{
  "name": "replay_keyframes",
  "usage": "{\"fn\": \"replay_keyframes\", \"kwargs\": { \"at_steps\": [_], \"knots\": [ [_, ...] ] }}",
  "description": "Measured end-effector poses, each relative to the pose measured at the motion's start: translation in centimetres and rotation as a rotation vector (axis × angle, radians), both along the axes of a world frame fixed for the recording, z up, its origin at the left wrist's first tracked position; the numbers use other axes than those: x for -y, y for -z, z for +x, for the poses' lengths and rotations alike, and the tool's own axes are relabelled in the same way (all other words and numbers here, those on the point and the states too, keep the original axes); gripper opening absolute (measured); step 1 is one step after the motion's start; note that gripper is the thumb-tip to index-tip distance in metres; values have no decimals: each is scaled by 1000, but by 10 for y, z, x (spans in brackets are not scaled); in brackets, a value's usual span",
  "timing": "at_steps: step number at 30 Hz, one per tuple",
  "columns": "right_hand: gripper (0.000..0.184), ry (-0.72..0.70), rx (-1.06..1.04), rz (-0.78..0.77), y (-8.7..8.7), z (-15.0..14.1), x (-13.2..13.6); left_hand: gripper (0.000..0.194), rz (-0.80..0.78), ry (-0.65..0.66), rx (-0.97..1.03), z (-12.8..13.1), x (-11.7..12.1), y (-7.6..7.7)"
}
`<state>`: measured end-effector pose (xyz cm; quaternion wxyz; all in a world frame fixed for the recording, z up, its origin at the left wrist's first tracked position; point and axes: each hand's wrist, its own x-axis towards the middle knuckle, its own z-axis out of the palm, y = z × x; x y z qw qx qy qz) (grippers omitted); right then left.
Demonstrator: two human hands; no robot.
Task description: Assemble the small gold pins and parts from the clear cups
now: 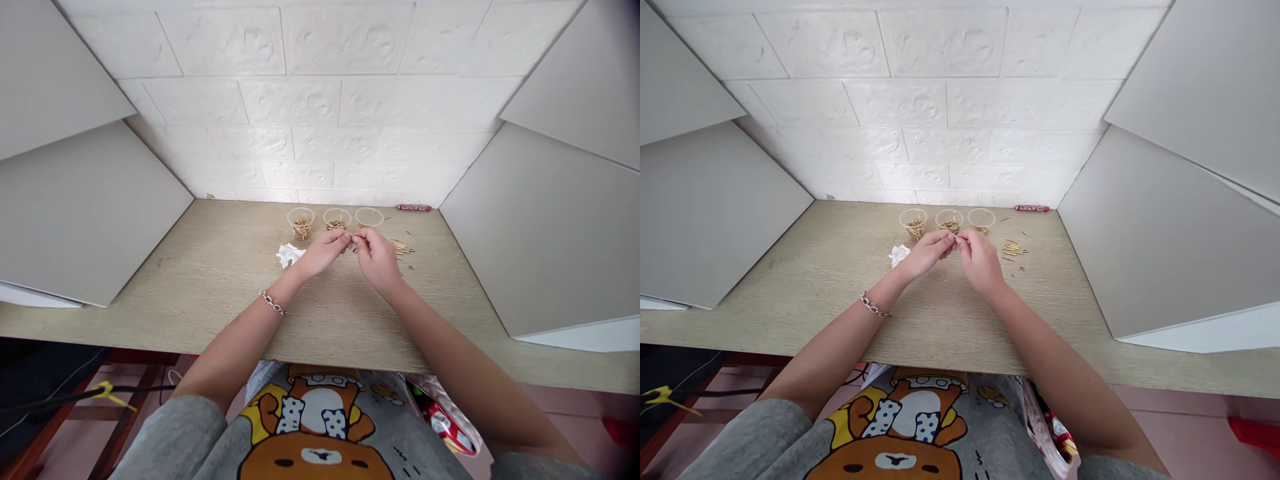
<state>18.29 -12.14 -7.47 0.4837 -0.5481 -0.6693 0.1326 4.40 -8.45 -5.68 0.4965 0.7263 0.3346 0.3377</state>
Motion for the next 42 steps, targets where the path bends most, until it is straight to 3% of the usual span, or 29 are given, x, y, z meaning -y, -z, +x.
{"fn": "replay_keyframes", "kwargs": {
  "at_steps": [13, 27, 42],
  "knots": [
    [21, 3, -107, -35, -6, -1, 3, 21, -93, -100, 79, 1, 3, -7],
    [17, 5, 24, -6, -6, 1, 3, 20, -68, -123, 61, -1, 2, -8],
    [17, 11, 144, -16, -8, 3, 5, 27, 199, -120, -205, -7, -3, -8]
  ]
}}
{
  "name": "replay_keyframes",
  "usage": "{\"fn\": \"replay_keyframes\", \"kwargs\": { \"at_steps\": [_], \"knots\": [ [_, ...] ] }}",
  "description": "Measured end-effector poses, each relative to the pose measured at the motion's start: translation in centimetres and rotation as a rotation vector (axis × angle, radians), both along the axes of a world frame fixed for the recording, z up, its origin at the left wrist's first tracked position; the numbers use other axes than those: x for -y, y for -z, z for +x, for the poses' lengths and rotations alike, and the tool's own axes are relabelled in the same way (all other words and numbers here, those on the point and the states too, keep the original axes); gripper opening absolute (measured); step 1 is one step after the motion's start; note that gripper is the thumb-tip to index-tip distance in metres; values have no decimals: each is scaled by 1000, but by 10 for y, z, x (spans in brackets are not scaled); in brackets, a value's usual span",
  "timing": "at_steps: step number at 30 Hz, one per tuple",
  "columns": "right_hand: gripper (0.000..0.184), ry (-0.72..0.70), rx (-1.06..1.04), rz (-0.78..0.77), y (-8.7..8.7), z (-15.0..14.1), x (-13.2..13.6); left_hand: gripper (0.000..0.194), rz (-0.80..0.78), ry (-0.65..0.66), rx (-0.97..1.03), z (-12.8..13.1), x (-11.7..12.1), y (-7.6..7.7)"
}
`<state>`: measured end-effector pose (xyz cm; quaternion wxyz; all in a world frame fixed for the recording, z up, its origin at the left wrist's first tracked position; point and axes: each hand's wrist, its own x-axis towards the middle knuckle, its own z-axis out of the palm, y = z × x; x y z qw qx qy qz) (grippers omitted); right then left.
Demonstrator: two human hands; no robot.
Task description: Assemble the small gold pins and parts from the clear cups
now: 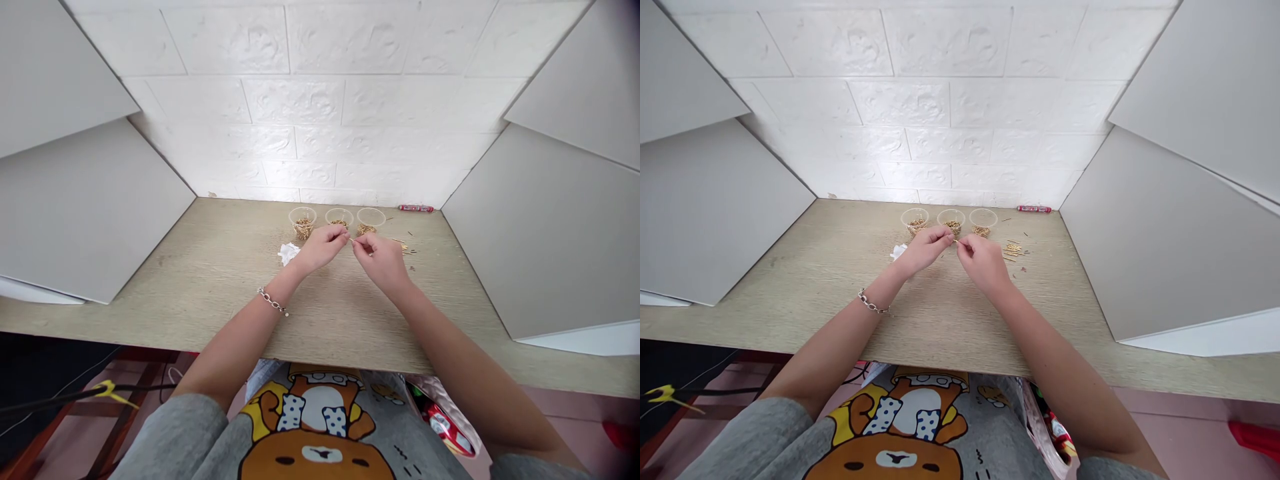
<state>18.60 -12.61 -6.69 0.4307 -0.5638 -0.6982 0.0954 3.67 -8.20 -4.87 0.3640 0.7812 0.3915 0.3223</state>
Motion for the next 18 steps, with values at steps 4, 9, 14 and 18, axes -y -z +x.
{"fn": "replay_keyframes", "kwargs": {
  "at_steps": [4, 9, 14, 18],
  "knots": [
    [16, -7, 24, 11, -1, 0, 0, 26, -23, 9, 13, 0, -1, 1],
    [16, -19, -25, 15, -1, 0, 0, 24, -97, 33, 93, 0, -3, 3],
    [18, -40, -50, 25, -1, 1, -2, 25, -134, 66, 139, 0, -4, 4],
    [18, -39, -70, 21, 0, 1, -2, 26, -123, 79, 137, -1, -4, 3]
  ]
}}
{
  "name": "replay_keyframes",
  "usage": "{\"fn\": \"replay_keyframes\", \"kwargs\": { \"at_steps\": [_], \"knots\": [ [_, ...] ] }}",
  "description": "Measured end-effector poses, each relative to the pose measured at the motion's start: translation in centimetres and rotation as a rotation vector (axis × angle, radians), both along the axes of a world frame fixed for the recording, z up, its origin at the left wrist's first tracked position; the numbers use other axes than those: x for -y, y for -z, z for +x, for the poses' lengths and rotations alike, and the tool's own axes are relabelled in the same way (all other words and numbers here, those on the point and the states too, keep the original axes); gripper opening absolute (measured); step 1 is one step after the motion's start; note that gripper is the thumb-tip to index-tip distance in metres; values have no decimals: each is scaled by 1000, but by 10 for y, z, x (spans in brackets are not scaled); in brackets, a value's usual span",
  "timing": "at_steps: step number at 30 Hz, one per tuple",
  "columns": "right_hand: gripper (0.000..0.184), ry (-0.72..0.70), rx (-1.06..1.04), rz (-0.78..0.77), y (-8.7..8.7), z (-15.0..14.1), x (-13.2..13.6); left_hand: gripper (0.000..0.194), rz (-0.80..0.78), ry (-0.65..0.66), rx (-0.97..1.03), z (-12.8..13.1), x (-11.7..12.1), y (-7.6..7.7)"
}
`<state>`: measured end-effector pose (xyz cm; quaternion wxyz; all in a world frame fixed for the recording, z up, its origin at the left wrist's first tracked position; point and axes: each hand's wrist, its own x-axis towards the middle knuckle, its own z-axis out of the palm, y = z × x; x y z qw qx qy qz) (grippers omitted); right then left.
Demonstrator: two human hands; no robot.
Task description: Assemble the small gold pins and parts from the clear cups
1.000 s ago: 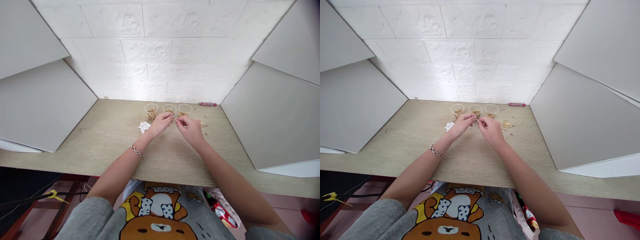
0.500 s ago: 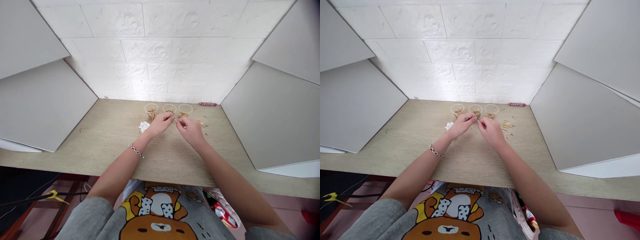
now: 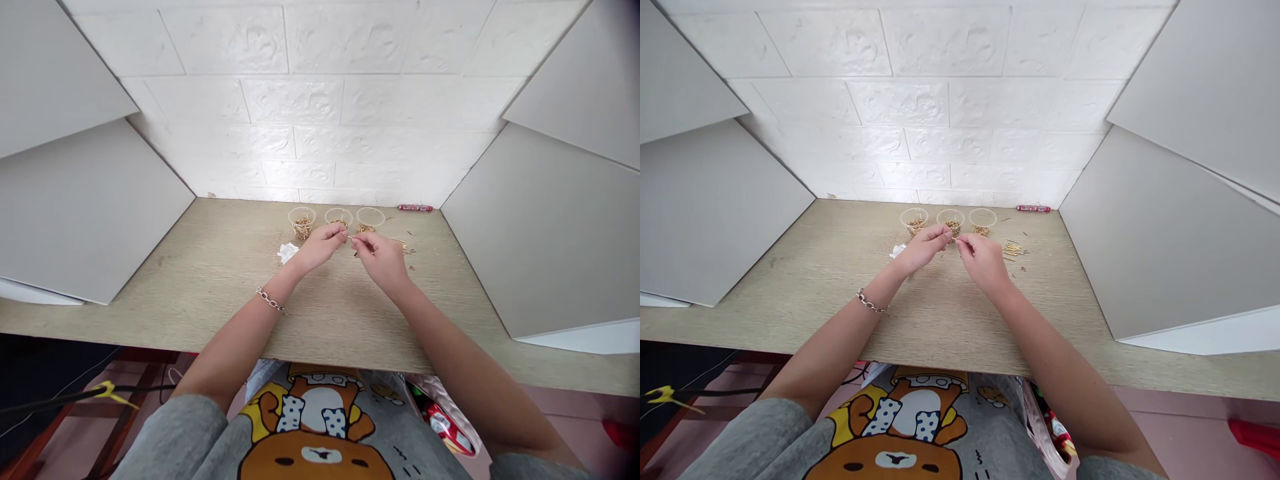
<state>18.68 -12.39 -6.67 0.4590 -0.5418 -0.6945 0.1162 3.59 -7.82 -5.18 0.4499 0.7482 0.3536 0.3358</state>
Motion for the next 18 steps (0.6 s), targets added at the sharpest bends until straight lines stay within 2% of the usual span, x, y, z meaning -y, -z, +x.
{"fn": "replay_keyframes", "kwargs": {
  "at_steps": [3, 11, 15, 18],
  "knots": [
    [17, 12, 8, -16, -1, 0, 1, 24, 39, -25, -50, 0, 1, -1],
    [17, 33, 42, -15, -1, 0, 1, 26, 267, -91, -187, 2, 7, -6],
    [17, 42, 51, -14, -1, 0, 1, 24, 274, -95, -189, 3, 8, -6],
    [16, 26, 41, -12, -1, 0, 1, 25, 212, -81, -153, 2, 6, -5]
  ]
}}
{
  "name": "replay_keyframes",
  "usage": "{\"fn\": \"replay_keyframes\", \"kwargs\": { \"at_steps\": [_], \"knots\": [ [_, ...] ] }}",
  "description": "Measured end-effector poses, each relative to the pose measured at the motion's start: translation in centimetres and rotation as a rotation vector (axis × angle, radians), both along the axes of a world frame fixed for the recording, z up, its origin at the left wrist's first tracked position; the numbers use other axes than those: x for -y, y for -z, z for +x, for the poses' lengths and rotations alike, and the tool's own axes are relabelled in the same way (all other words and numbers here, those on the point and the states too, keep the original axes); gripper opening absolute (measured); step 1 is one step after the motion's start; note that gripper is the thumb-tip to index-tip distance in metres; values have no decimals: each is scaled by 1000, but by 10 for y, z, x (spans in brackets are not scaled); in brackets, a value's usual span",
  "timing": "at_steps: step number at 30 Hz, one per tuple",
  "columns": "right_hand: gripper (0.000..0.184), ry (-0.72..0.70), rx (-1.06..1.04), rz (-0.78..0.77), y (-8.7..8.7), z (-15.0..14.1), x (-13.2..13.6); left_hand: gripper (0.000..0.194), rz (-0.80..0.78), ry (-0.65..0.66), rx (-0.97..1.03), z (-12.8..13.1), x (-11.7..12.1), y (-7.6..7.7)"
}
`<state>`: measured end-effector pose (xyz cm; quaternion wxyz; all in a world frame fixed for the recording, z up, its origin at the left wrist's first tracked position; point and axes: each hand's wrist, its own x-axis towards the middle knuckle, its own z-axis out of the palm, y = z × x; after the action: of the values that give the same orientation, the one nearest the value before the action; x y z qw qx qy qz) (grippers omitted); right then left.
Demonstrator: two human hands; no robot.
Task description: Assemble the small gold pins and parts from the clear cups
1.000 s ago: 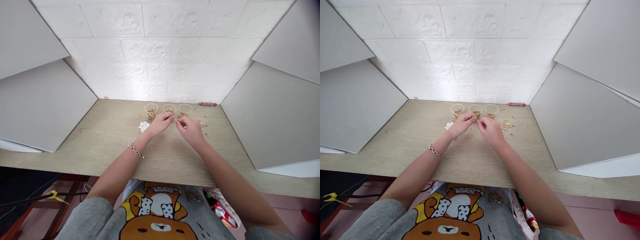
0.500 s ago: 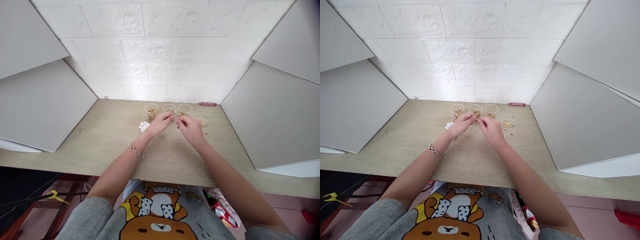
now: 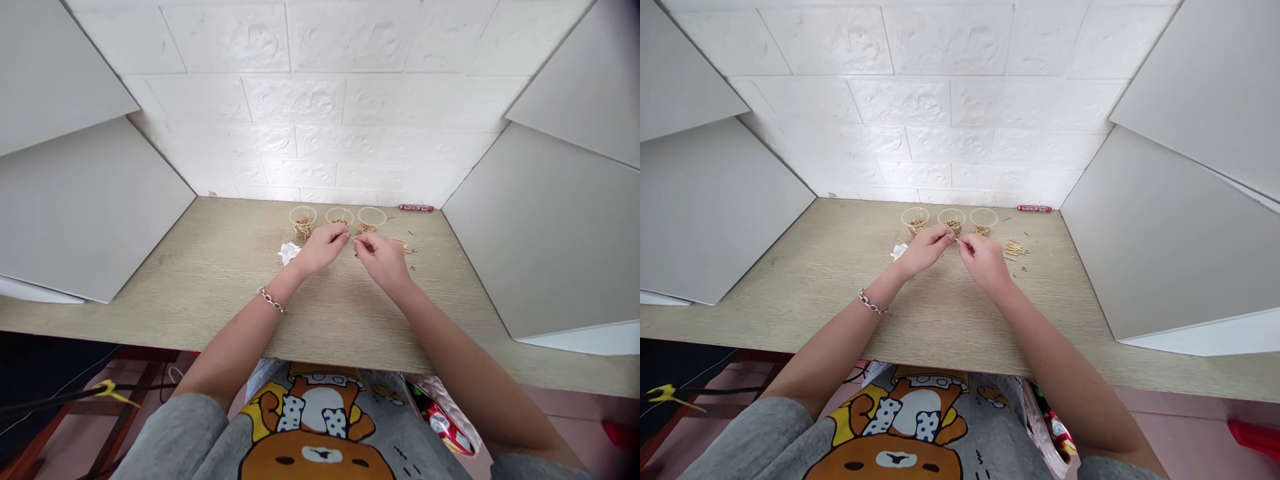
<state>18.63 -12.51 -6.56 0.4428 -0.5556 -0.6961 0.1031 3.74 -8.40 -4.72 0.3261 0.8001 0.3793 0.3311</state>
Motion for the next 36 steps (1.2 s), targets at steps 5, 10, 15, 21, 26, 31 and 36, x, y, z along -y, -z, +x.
{"fn": "replay_keyframes", "kwargs": {
  "at_steps": [5, 10, 15, 21, 26, 31, 36],
  "knots": [
    [17, -24, -38, 10, 1, 0, 0, 25, -182, 57, 111, -2, -4, 1],
    [18, -40, -135, -57, 2, 0, -1, 22, -324, 109, 236, -2, -3, 1],
    [16, -59, -252, -140, 0, -1, -2, 23, -374, 140, 299, -1, -3, 2],
    [15, -45, -167, -114, -1, -1, -1, 22, -282, 92, 186, -2, -5, 2],
    [16, -35, -61, -63, 1, 1, -1, 25, -182, 57, 111, -1, -5, 3],
    [16, -37, -66, -64, 1, 1, -1, 25, -92, 17, 44, 0, -3, 4],
    [15, -41, -228, -176, 1, -4, 1, 25, 18, 5, -11, 0, -2, 3]
  ]
}}
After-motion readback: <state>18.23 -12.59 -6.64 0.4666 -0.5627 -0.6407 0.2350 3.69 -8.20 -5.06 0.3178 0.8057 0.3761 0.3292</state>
